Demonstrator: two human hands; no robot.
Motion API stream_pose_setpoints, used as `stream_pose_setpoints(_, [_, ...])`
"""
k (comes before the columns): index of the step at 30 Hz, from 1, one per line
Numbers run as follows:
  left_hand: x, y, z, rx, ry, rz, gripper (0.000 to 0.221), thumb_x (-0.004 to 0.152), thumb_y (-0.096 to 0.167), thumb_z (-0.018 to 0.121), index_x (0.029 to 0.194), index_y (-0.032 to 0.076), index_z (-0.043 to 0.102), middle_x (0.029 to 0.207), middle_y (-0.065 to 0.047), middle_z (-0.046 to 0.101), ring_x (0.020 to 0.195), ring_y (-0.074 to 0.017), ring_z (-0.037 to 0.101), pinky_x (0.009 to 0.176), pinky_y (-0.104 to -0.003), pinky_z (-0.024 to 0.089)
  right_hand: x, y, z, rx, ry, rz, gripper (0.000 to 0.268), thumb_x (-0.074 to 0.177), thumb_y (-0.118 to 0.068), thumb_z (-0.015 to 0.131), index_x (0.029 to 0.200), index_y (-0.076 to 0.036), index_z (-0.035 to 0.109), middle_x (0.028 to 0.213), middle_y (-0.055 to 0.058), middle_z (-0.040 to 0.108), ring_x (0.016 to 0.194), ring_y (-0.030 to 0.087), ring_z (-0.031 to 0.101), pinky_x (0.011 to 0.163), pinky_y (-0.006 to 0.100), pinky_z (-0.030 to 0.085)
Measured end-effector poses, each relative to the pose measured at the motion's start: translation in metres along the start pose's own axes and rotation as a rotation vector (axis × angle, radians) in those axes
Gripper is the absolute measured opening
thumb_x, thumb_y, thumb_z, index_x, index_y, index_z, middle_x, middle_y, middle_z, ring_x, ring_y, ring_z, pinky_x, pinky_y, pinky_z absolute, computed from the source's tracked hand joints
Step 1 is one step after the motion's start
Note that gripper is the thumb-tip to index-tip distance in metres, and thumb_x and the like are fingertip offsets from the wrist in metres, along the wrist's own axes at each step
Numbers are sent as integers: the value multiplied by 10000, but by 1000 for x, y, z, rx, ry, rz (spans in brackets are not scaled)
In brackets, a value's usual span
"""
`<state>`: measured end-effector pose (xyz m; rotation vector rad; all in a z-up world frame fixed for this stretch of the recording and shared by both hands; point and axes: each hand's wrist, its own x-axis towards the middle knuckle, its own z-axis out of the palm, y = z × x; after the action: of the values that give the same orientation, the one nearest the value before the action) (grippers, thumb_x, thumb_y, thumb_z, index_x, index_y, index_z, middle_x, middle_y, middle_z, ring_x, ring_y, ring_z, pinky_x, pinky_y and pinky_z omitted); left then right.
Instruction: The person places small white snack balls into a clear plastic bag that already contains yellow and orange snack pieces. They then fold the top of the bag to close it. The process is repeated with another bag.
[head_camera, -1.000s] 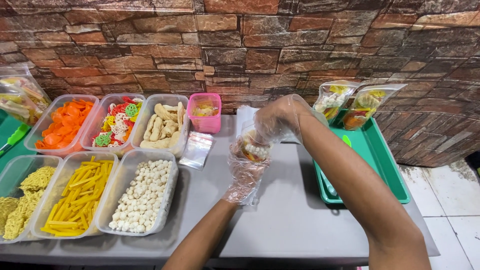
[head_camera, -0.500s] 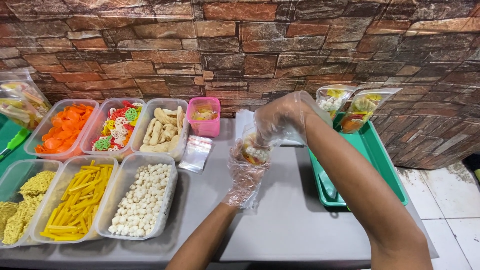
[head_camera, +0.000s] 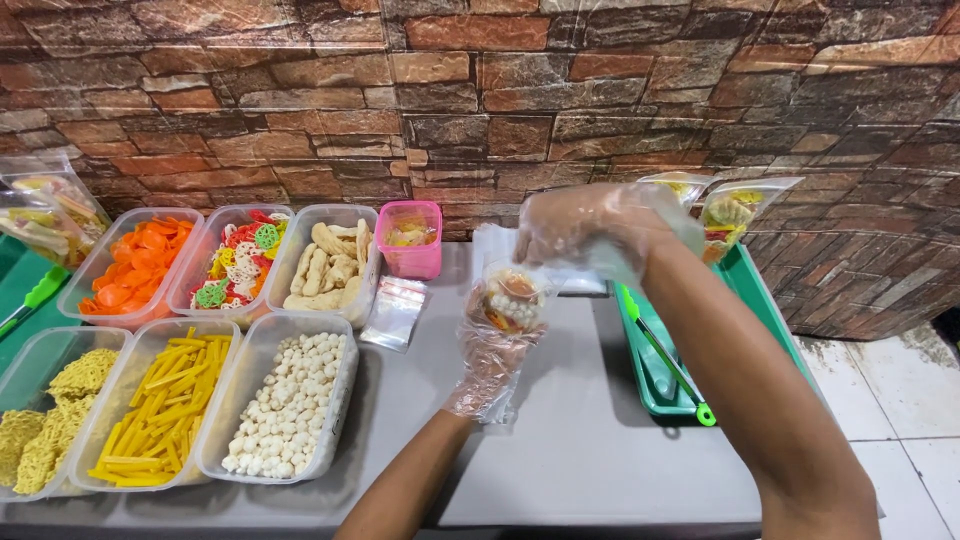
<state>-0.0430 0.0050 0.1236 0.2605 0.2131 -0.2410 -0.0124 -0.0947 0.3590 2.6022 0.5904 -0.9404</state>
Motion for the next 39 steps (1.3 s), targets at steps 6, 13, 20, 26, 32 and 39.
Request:
stream_pose_setpoints(6, [-23, 26, 18, 1391, 13, 9, 1065, 785, 581, 737, 1602, 237, 147, 1675, -59, 215, 1545, -276, 218, 1282, -536, 169, -55, 2, -1, 808, 515, 206, 216, 1036, -136, 554, 1167, -60, 708, 1016, 146, 746, 907, 279, 692, 829, 422, 530])
stream_pose_setpoints(13, [-3, 16, -3, 1707, 79, 22, 1203, 691, 578, 824, 1604, 216, 129, 1617, -114, 297, 1508, -310, 292, 1249, -497, 258, -5, 14, 107, 885, 521, 107, 459, 949, -282, 643, 1361, -80, 627, 1153, 231, 733, 1107, 426, 676, 931, 534, 559])
stream_pose_setpoints(20, [23, -1, -18, 2024, 151, 42, 1342, 597, 574, 911, 1605, 196, 111, 1560, -169, 379, 1471, -345, 365, 1216, -459, 347, 115, 7, 191, 1036, 641, 151, 357, 890, -298, 682, 1225, -183, 726, 1057, 143, 773, 1089, 369, 697, 921, 491, 569])
stream_pose_setpoints(26, [66, 14, -84, 2368, 79, 88, 1137, 725, 529, 816, 1573, 83, 202, 1506, -240, 452, 1446, -373, 410, 1204, -469, 361, 129, 1, 220, 1219, 902, 126, 238, 903, -209, 678, 1115, -165, 777, 1015, 129, 778, 1023, 316, 729, 867, 425, 592])
stream_pose_setpoints(32, [88, 37, -93, 2546, 17, 163, 577, 977, 457, 504, 1364, 34, 573, 1157, -244, 710, 1255, -357, 621, 1064, -455, 503, 170, -11, 254, 1490, 1063, 47, 195, 933, -199, 678, 1080, -110, 769, 972, 147, 778, 952, 299, 749, 813, 421, 591])
stream_pose_setpoints(39, [178, 153, -87, -379, -419, -644, 330, 812, 474, 793, 663, 264, 587, 667, 178, 583, 706, 10, 592, 753, -104, 539, 174, -2, 261, 1363, 1075, 63, 165, 922, -193, 722, 1073, -132, 742, 981, 159, 767, 962, 331, 745, 776, 415, 613])
